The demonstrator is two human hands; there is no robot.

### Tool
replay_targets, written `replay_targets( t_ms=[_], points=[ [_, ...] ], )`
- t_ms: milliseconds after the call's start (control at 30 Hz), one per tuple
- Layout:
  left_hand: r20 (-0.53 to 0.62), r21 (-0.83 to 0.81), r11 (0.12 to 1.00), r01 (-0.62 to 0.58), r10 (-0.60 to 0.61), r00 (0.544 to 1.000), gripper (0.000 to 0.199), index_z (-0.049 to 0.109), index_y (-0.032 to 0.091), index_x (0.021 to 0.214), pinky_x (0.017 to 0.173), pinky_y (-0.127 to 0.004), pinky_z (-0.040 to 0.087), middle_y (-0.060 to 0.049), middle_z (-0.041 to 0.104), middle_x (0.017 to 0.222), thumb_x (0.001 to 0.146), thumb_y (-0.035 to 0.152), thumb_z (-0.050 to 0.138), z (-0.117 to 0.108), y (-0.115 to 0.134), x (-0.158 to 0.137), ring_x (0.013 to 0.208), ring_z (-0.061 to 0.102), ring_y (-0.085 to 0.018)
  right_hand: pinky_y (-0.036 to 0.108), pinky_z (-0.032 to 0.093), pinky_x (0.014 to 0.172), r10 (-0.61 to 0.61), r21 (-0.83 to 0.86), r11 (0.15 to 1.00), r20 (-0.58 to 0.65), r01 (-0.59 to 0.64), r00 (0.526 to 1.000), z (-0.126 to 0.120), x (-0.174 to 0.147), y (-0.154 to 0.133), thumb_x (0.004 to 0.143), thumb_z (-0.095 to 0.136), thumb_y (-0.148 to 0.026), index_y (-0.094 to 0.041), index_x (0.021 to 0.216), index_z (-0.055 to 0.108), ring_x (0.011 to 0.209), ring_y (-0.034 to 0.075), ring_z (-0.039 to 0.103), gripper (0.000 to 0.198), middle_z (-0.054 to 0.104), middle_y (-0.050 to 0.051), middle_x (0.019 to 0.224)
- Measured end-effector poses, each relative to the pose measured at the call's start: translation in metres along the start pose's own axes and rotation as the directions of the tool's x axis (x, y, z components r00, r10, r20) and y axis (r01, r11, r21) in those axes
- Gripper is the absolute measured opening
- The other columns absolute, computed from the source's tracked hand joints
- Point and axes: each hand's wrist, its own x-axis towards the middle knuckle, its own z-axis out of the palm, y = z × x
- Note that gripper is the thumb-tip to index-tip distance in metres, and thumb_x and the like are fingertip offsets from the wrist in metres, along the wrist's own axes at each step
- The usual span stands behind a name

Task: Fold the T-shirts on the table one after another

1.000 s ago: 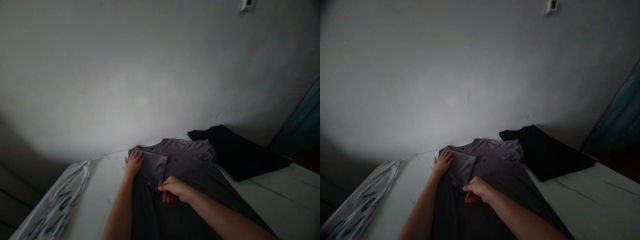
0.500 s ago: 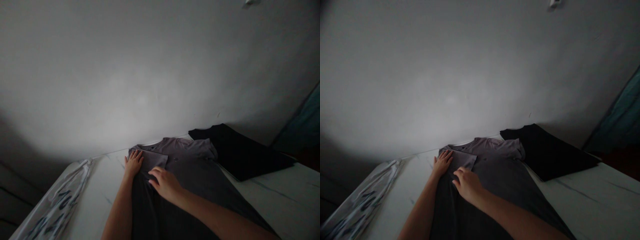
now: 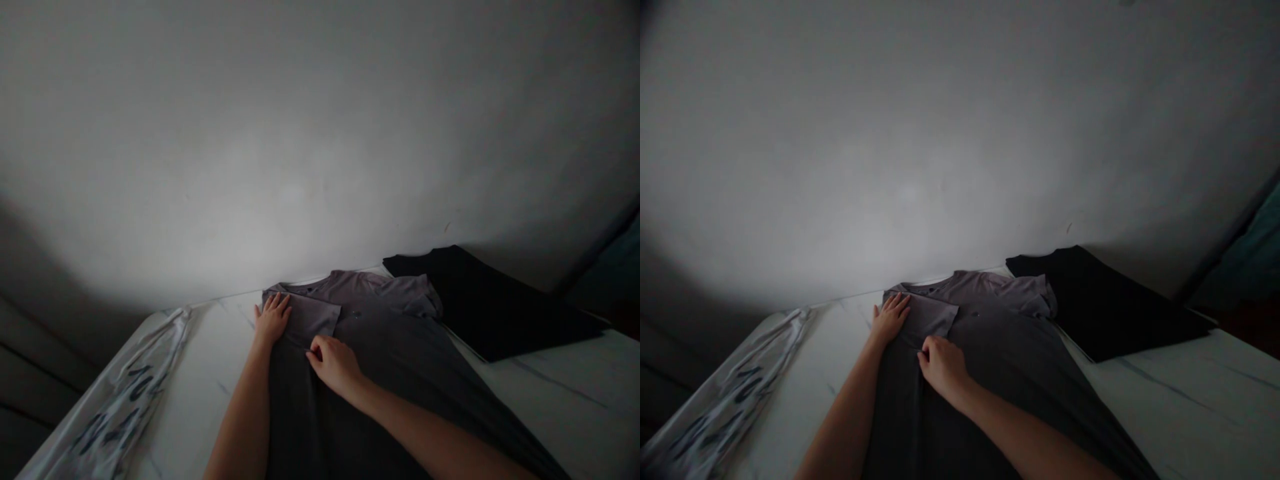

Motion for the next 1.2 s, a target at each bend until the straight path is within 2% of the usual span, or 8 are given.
replay_targets(
  t_ms=[167,300,433,500,733,900,1033,1200],
  points=[
    [-0.006,-0.013,1.000,0.005,-0.006,1.000,0.046,0.041,0.037,0.141,0.112,-0.069,0.017,-0.001,0.035,0.155,0.097,0.041,0.032,0.000,0.000,-0.001,0.143,0.030,-0.027,0.029,0.046,0.070,0.011,-0.092,0.996,0.043,-0.007,0.999,-0.006,0.003,0.004,0.090,0.057,-0.023,-0.020,0.095,0.063,0.087,0.021,0.066,0.009,0.070,0.005,0.097],
    [-0.003,-0.010,1.000,0.006,-0.006,1.000,0.046,0.041,0.036,0.142,0.112,-0.069,0.018,-0.002,0.035,0.155,0.097,0.040,0.032,0.001,-0.001,0.000,0.144,0.029,-0.026,0.034,0.049,0.083,-0.162,-0.190,0.971,-0.062,0.148,0.985,-0.004,-0.003,-0.005,0.088,0.053,-0.010,-0.018,0.107,0.063,0.101,0.023,0.062,0.024,0.067,0.009,0.110],
    [-0.007,-0.001,1.000,-0.003,0.003,1.000,0.046,0.041,0.036,0.142,0.112,-0.069,0.018,-0.001,0.037,0.154,0.097,0.041,0.032,0.003,-0.001,0.001,0.144,0.028,-0.026,0.045,0.029,0.114,-0.489,-0.186,0.858,-0.014,0.478,0.872,0.009,-0.013,-0.008,0.095,0.048,-0.026,-0.016,0.128,0.059,0.137,0.026,0.037,0.036,0.048,0.012,0.144],
    [-0.004,0.001,1.000,-0.007,0.007,1.000,0.046,0.040,0.036,0.142,0.112,-0.069,0.017,-0.001,0.036,0.155,0.097,0.041,0.032,0.003,-0.001,0.001,0.144,0.028,-0.026,0.049,0.019,0.119,-0.548,-0.155,0.818,0.080,0.553,0.833,0.014,-0.018,-0.005,0.095,0.048,-0.044,-0.011,0.140,0.047,0.144,0.028,0.023,0.055,0.035,0.014,0.153],
    [0.000,-0.012,1.000,-0.011,0.011,1.000,0.047,0.040,0.036,0.142,0.112,-0.069,0.017,-0.002,0.035,0.155,0.097,0.043,0.031,0.005,0.000,0.002,0.144,0.028,-0.027,0.052,0.008,0.120,-0.566,-0.153,0.794,0.164,0.588,0.808,0.013,-0.028,0.006,0.093,0.049,-0.053,-0.008,0.144,0.041,0.146,0.029,0.015,0.069,0.030,0.018,0.154],
    [-0.078,0.130,0.990,-0.049,0.060,0.995,0.046,0.049,0.027,0.138,0.115,-0.060,0.022,-0.008,0.046,0.148,0.097,0.036,0.029,-0.003,0.010,-0.003,0.137,0.038,-0.029,0.047,0.012,0.120,-0.686,0.025,0.701,0.301,0.713,0.663,0.009,-0.058,-0.001,0.094,0.047,-0.054,-0.012,0.149,0.032,0.146,0.026,0.018,0.071,0.025,0.016,0.156],
    [-0.077,0.187,0.974,-0.125,0.141,0.987,0.046,0.056,0.020,0.131,0.116,-0.048,0.025,-0.011,0.056,0.139,0.096,0.029,0.027,-0.015,0.025,-0.015,0.129,0.047,-0.027,0.050,0.010,0.120,-0.722,0.137,0.673,0.331,0.727,0.607,0.001,-0.100,0.000,0.093,0.047,-0.055,-0.012,0.151,0.028,0.147,0.027,0.014,0.074,0.021,0.018,0.157],
    [-0.043,0.192,0.964,-0.185,0.197,0.980,0.051,0.043,0.019,0.142,0.119,-0.042,0.020,-0.008,0.038,0.154,0.095,0.036,0.034,-0.019,0.049,-0.058,0.140,0.034,-0.026,0.051,0.011,0.119,-0.721,0.211,0.684,0.341,0.698,0.603,-0.013,-0.152,0.006,0.094,0.045,-0.055,-0.017,0.152,0.025,0.147,0.027,0.015,0.072,0.020,0.016,0.157]
  ],
)
